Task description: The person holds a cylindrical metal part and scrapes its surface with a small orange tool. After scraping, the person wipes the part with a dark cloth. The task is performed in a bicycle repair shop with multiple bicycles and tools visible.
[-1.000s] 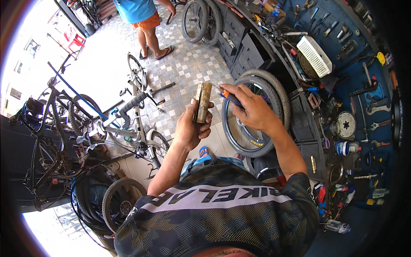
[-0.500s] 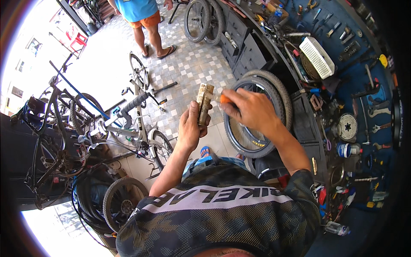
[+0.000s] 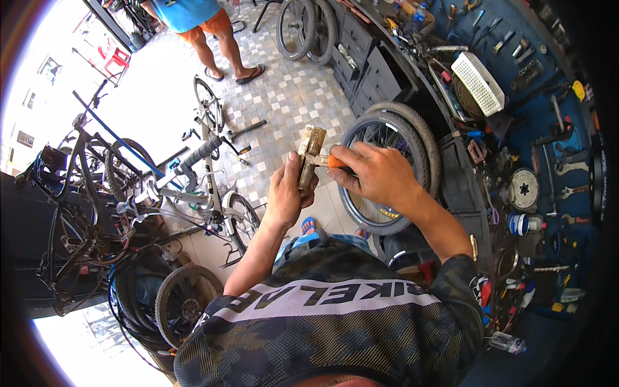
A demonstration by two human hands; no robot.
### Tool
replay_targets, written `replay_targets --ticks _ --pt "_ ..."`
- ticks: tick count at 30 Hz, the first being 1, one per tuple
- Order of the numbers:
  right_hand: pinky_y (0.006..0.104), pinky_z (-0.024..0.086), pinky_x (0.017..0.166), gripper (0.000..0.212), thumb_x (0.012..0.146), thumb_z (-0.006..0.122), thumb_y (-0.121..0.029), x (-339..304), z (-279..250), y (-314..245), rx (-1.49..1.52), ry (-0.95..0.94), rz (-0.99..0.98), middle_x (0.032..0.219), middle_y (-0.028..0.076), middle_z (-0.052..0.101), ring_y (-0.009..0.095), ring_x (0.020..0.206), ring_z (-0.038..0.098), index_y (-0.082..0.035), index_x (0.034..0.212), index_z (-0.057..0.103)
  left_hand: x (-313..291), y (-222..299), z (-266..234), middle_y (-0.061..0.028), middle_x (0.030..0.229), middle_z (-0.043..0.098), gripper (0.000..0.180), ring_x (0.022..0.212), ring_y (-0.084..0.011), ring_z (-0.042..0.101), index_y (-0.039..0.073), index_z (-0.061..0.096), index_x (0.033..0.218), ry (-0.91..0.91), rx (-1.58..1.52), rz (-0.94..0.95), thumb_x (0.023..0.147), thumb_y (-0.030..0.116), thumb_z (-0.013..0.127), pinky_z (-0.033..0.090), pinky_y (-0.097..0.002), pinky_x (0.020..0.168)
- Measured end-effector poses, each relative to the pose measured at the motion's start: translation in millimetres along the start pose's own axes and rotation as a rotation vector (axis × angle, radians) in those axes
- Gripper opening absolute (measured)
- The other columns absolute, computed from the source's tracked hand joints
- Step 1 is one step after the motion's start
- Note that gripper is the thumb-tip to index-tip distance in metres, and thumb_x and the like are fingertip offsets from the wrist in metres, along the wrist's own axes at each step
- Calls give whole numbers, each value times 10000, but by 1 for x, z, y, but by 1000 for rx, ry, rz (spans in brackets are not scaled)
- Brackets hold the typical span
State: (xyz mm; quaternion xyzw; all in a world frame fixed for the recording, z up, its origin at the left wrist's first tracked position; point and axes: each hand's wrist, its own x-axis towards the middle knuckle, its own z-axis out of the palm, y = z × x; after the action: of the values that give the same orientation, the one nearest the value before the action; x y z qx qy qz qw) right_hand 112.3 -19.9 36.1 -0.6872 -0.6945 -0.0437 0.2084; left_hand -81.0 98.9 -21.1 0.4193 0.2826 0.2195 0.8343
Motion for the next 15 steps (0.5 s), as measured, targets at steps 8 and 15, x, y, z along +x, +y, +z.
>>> replay_targets --ticks 8,15 --pt "493 603 563 391 1055 644 -519 -8 3 -12 67 -64 -19 831 122 706 382 676 751 -172 1233 677 0 4 7 -32 696 521 653 473 -90 333 9 651 1229 56 -71 -81 1173 588 354 278 -252 438" --pt "471 610 620 383 1042 691 -476 -6 -7 -17 52 -118 70 869 101 708 362 712 742 -154 1248 691 -1 3 6 -31 689 526 658 481 -94 347 18 648 1198 47 -62 -90 1173 595 333 278 -257 446"
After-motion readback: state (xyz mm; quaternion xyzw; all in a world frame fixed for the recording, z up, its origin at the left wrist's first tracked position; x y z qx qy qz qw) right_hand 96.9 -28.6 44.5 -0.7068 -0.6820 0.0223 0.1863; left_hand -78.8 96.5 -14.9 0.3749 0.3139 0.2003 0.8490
